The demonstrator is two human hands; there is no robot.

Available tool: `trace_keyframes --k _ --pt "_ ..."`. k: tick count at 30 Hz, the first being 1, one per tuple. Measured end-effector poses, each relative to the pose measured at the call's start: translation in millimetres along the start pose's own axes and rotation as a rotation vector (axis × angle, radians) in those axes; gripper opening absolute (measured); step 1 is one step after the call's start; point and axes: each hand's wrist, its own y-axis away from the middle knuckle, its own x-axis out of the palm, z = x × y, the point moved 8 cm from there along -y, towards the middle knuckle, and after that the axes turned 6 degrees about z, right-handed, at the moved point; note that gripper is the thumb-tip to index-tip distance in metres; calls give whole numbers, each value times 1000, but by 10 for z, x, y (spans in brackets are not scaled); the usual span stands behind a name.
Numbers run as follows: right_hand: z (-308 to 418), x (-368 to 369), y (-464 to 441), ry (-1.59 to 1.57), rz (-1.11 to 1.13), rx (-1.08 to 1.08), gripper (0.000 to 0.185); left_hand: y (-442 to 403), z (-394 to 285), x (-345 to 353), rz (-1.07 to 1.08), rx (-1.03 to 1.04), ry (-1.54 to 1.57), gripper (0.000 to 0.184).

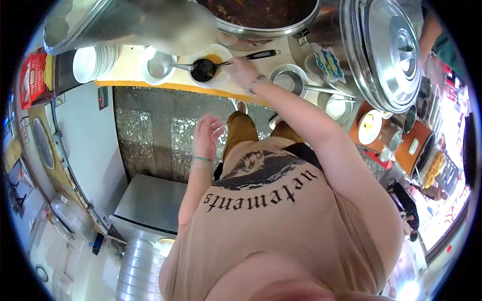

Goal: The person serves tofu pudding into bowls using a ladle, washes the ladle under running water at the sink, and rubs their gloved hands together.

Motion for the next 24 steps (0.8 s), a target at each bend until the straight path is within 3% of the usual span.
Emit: trace_keyframes --k 1,3,6,8,11,13,15,19,24 --pt "-353 -124 -49 439 -148 -18 44 -75 -28 98 27 14 -18 38" --pt "-517 -579 81 776 -192 -66 44 -90 22 237 45 3 -50 36" --pt "-899 -641 -52 1021 -255 -97 46 -110 228 600 133 -52 -69 35" --pt "-891 -592 -131 962 96 28 41 -84 444 665 166 -123 -106 36" --pt "-998 -330 -200 862 437 -1 29 -75 707 564 201 -202 -94 36" --pt "-746 -402 125 723 549 -12 31 -21 733 497 224 -227 -51 34" --pt "-620 -517 359 555 462 12 38 -8 651 383 116 -207 -239 37" --pt "-349 -1013 1165 438 351 13 43 -6 660 461 193 -204 -338 38" --pt "-667 -1560 2433 240 363 24 50 13 991 802 365 -263 -561 35"
